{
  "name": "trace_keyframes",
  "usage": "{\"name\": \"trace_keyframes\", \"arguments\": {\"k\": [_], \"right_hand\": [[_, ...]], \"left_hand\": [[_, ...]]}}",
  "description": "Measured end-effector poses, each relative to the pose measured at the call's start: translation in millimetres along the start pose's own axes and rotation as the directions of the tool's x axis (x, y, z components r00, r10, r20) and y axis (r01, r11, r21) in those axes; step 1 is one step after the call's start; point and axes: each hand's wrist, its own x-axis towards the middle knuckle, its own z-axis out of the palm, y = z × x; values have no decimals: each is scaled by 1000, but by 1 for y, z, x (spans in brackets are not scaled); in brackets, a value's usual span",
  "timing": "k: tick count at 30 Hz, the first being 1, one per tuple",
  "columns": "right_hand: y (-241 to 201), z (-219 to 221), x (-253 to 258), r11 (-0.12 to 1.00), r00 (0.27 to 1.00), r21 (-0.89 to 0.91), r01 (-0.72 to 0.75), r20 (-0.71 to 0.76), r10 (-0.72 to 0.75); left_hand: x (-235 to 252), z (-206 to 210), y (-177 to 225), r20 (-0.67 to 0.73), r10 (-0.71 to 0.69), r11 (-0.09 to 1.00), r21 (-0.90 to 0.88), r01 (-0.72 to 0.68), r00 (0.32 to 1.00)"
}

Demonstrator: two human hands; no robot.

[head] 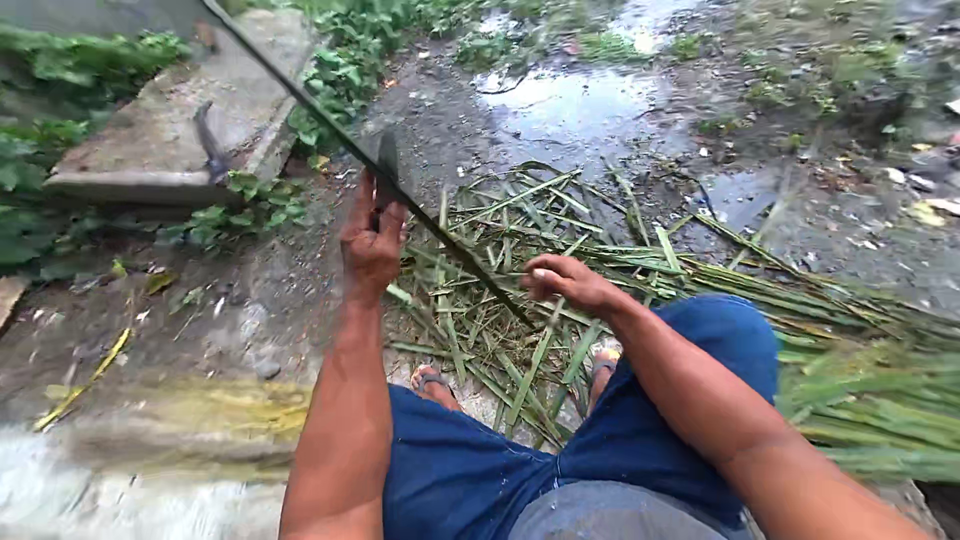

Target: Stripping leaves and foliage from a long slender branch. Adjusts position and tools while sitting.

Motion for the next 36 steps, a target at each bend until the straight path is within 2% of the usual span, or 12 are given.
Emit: {"name": "trace_keyframes", "arguments": {"k": [4, 6, 8, 11, 15, 18, 21, 24, 28, 30, 32, 36], "right_hand": [[-47, 15, 22, 952, 959, -172, 252, -85, -270], [-71, 26, 35, 925, 930, -161, 344, -75, -359], [-88, 36, 42, 928, 927, 3, 372, -60, -371], [-99, 38, 42, 918, 947, 242, 315, -23, -319], [-97, 35, 45, 915, 957, 295, 276, 0, -288], [-101, 38, 51, 930, 935, 97, 355, -33, -353], [-102, 37, 61, 888, 898, -165, 429, -23, -439], [-93, 28, 60, 829, 896, -375, 415, 9, -444], [-89, 3, 38, 786, 917, -502, 360, 37, -397], [-80, -11, 36, 734, 898, -548, 401, 77, -433], [-72, -24, 35, 677, 887, -606, 417, 108, -450], [-63, -54, 23, 615, 935, -731, 294, 86, -344]], "left_hand": [[-14, 28, -3, 100, 38, 990, 134, -52, 994], [-20, 49, 1, 131, 98, 982, 148, -117, 987], [-27, 61, 5, 140, 179, 969, 147, -199, 974], [-33, 63, 10, 114, 219, 961, 146, -234, 969], [-35, 52, 2, 111, 238, 944, 207, -257, 965], [-31, 42, -4, 89, 249, 927, 268, -264, 964], [-20, 26, -2, -42, 138, 958, 259, -123, 990], [-8, 4, -2, -162, 33, 975, 223, 4, 986], [-1, -12, -1, -215, -60, 966, 233, 111, 975], [-1, -16, 4, -314, -100, 968, 189, 165, 944], [8, -24, 0, -450, -138, 980, 65, 186, 882], [19, -71, -26, -591, -222, 975, -138, 173, 776]]}}
